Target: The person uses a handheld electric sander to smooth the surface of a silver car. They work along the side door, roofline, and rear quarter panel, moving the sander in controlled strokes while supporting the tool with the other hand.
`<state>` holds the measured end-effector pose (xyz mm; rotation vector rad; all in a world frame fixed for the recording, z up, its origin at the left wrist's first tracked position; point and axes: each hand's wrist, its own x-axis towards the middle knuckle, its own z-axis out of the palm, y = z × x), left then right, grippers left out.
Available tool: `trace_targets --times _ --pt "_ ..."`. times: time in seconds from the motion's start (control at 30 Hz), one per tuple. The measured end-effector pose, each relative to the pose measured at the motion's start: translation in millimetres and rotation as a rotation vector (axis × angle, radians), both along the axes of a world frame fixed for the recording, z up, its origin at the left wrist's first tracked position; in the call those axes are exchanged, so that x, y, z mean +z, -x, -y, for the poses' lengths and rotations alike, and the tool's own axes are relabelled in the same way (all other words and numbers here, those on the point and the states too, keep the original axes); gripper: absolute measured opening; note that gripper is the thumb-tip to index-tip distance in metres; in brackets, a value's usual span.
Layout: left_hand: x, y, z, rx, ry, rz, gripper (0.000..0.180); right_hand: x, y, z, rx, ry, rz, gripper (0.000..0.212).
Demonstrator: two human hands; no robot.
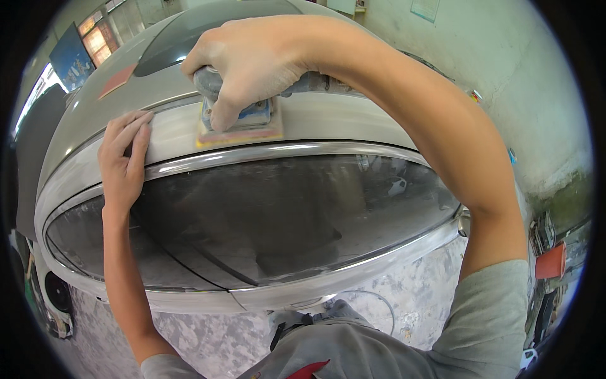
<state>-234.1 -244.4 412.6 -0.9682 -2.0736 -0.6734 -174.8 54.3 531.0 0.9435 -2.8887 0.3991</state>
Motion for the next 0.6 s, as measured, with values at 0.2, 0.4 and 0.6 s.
trace_targets --times 0.2,0.4,0.6 --pt "-10 30 167 0.140 0.027 -0.036 0.032 12 27 116 0.069 -0.059 -0.037 0.045" --pt "-18 85 314 0.314 -0.056 -0.036 0.036 15 69 237 0.033 -0.090 -0.162 0.046" --pt "-24 110 379 0.283 -0.152 0.014 0.037 18 105 351 0.060 -0.022 0.021 0.054"
